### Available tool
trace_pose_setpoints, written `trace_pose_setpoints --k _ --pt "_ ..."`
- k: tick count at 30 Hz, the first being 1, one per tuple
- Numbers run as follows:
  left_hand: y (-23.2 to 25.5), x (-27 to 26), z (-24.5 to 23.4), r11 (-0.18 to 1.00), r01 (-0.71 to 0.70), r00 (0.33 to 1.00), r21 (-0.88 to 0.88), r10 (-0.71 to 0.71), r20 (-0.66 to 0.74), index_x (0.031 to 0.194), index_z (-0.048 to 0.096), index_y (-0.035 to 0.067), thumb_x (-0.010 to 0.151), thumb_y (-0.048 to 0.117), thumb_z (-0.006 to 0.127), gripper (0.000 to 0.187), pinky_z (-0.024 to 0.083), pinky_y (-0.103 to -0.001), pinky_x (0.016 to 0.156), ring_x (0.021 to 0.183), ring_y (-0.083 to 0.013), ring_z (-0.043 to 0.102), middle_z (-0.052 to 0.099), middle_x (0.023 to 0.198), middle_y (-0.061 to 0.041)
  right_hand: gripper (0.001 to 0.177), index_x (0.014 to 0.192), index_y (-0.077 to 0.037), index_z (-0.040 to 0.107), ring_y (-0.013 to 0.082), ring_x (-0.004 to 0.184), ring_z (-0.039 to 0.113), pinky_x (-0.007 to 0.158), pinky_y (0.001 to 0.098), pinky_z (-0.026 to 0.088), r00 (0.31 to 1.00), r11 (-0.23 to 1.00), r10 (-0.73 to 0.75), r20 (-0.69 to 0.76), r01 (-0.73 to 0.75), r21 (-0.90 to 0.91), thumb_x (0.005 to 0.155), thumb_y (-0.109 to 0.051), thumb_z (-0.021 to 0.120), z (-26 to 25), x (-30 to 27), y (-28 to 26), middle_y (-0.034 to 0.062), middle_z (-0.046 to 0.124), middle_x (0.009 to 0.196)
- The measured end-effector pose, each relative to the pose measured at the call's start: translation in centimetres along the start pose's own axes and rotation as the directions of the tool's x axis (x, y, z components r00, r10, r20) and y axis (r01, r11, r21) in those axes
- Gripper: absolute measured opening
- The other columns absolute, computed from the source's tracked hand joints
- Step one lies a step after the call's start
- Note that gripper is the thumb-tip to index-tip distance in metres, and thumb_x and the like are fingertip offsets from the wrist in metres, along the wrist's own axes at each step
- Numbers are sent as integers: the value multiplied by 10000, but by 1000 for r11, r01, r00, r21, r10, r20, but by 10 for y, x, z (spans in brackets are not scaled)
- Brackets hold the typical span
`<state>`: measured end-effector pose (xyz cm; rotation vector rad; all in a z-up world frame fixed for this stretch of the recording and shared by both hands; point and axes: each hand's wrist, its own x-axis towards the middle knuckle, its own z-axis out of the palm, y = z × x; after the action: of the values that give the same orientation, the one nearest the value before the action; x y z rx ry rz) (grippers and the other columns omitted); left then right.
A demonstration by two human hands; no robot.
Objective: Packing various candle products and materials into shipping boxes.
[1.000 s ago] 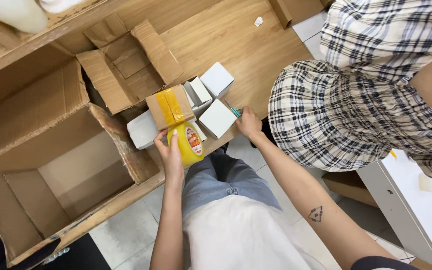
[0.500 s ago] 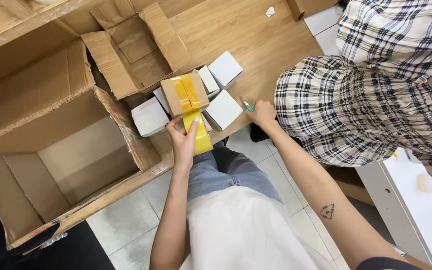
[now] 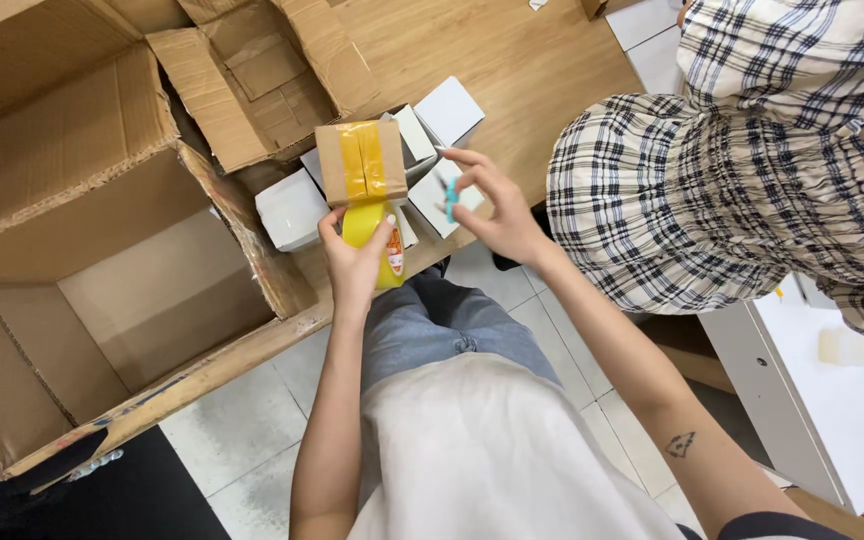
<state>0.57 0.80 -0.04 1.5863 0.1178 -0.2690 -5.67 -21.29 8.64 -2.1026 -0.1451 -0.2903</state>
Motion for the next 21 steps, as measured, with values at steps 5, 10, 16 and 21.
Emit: trace_pose_setpoints --k 5,10,16,21 --pt "-8 8 -2 959 -178 983 219 186 -16 1287 425 -29 789 132 894 703 554 -338 752 860 -229 684 662 1078 -191 251 1181 -59 497 329 1491 423 1188 410 415 995 994 35 89 -44 101 977 -50 644 54 51 -4 147 509 1573" --pt "9 12 -8 997 4 999 81 -8 49 1292 368 -15 778 138 832 710 573 -321 606 668 -166 688 671 979 -141 314 1230 -68 488 344 1408 485 1209 457 353 986 996 83 143 -87 19 967 -67 660 83 71 30 130 541 1544" --pt "5 13 -8 986 0 998 169 -12 69 1280 389 -21 749 145 824 706 579 -360 628 699 -218 696 673 982 -156 320 1024 -47 475 336 1427 491 1252 509 332 985 990 -99 138 111 -83 899 -88 767 79 74 34 126 559 1521" --pt "6 14 -7 948 -115 993 297 103 54 1287 411 -23 738 198 845 734 570 -400 832 955 -294 719 674 1078 -190 489 1271 -56 517 301 1357 559 1235 563 304 975 970 -59 216 108 -219 871 -112 793 73 79 33 106 629 1279"
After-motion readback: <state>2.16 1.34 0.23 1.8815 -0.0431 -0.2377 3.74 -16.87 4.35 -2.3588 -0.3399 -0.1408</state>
